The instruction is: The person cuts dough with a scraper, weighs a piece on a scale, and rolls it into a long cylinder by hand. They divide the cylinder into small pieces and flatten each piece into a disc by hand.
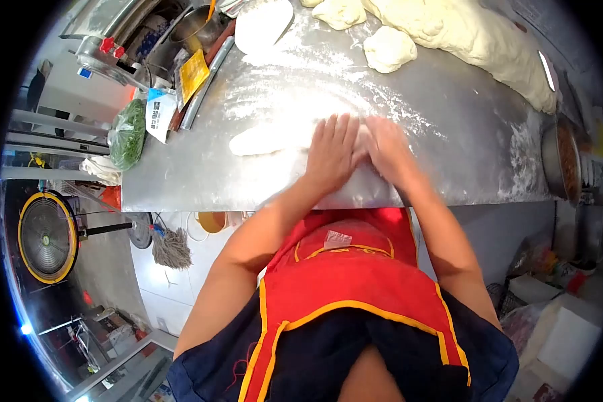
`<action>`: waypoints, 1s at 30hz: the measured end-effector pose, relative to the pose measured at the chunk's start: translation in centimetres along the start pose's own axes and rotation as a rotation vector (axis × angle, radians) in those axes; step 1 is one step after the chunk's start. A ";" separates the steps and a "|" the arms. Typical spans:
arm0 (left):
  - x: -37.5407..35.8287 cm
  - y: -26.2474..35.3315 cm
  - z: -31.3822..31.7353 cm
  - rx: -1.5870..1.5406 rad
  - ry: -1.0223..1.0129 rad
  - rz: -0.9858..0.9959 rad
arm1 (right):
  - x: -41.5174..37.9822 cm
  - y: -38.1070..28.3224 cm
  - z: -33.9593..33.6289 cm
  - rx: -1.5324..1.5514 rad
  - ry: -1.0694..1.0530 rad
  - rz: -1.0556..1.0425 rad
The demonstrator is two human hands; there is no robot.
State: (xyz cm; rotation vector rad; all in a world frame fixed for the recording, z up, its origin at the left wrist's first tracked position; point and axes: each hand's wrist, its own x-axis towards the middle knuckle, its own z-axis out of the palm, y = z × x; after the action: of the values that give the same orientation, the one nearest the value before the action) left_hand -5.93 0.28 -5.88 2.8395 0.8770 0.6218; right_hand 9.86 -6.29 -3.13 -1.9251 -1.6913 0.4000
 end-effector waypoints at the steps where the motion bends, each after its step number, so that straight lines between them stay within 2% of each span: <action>1: -1.9 0.4 -0.8 0.001 -0.025 0.047 | -1.7 0.1 0.1 -0.059 0.025 -0.064; 3: -4.7 0.4 -2.1 0.007 -0.069 0.137 | -3.9 0.5 -0.3 -0.178 0.076 -0.202; 6: -5.0 -0.1 -2.5 0.009 -0.088 0.164 | -4.4 1.7 -0.6 -0.139 0.056 -0.205; 9: -0.1 -2.1 -0.8 0.025 -0.032 0.102 | -2.1 3.1 -0.3 -0.039 0.042 -0.128; 12: 4.4 -3.3 -1.3 0.030 -0.153 0.069 | 0.7 2.9 -0.7 -0.058 0.026 0.026; 14: 5.4 -3.7 -0.9 -0.026 -0.167 0.095 | 1.8 3.1 -0.9 -0.033 0.041 0.057; 17: 6.0 -2.6 -0.6 -0.152 -0.166 0.118 | 2.7 2.5 -1.8 -0.051 -0.096 0.115; 19: 6.7 -1.5 -0.2 -0.206 -0.173 0.117 | 2.7 2.3 -2.2 0.082 -0.076 0.165; 20: 7.0 -0.9 0.1 -0.190 -0.158 0.037 | 2.6 2.4 -2.4 0.147 -0.065 0.194; 23: 7.5 -0.4 -0.2 -0.230 -0.235 -0.020 | 2.3 4.1 -2.3 0.459 -0.085 0.212; 29: 7.1 -0.2 -0.6 -0.363 -0.164 -0.022 | 1.6 2.3 -3.6 1.117 -0.129 0.453; 30: 7.1 -0.1 -0.7 -0.336 -0.194 -0.036 | 1.7 2.2 -3.6 1.024 -0.104 0.449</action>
State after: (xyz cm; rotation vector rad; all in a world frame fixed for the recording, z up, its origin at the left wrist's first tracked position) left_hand -0.91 4.34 -2.81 2.5243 0.7137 0.4317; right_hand 13.90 -5.52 -1.26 -1.4421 -0.7704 1.2586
